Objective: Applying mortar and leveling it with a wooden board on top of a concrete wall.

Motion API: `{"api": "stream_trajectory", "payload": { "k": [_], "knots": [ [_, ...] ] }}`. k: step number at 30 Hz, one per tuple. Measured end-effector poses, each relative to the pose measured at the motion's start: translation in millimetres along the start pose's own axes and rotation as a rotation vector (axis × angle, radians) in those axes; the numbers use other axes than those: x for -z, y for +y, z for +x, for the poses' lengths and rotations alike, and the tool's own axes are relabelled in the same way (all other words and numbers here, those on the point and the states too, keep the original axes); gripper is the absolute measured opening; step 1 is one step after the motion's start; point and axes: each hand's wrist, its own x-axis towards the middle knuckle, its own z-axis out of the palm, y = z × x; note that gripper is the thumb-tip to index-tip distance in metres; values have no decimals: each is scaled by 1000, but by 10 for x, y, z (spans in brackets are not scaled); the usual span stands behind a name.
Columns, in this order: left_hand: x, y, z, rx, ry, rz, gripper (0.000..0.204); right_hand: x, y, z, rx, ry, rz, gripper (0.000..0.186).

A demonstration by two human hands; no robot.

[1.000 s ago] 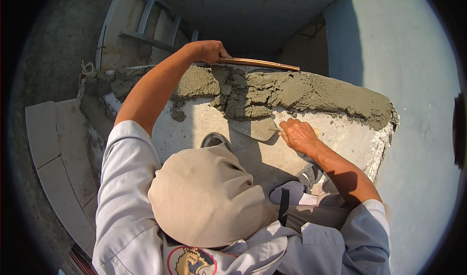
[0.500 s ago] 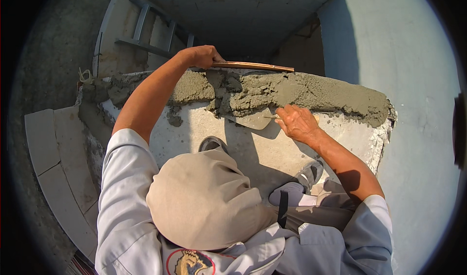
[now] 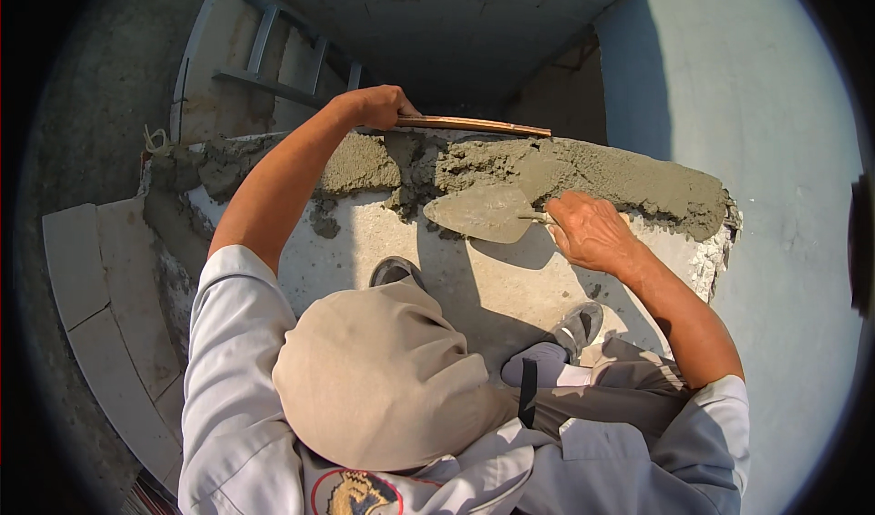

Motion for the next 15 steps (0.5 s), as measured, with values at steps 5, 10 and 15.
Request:
{"api": "stream_trajectory", "payload": {
  "k": [5, 10, 15],
  "knots": [
    [-55, -106, 73, -88, 52, 49, 72, -327, 144, 121, 50, 241, -210, 18],
    [13, 1, 12, -60, 45, 42, 71, -341, 0, 360, -39, 207, -271, 12],
    [-20, 27, 9, -22, 37, 44, 71, -211, 8, 342, -75, 107, -165, 18]
  ]
}}
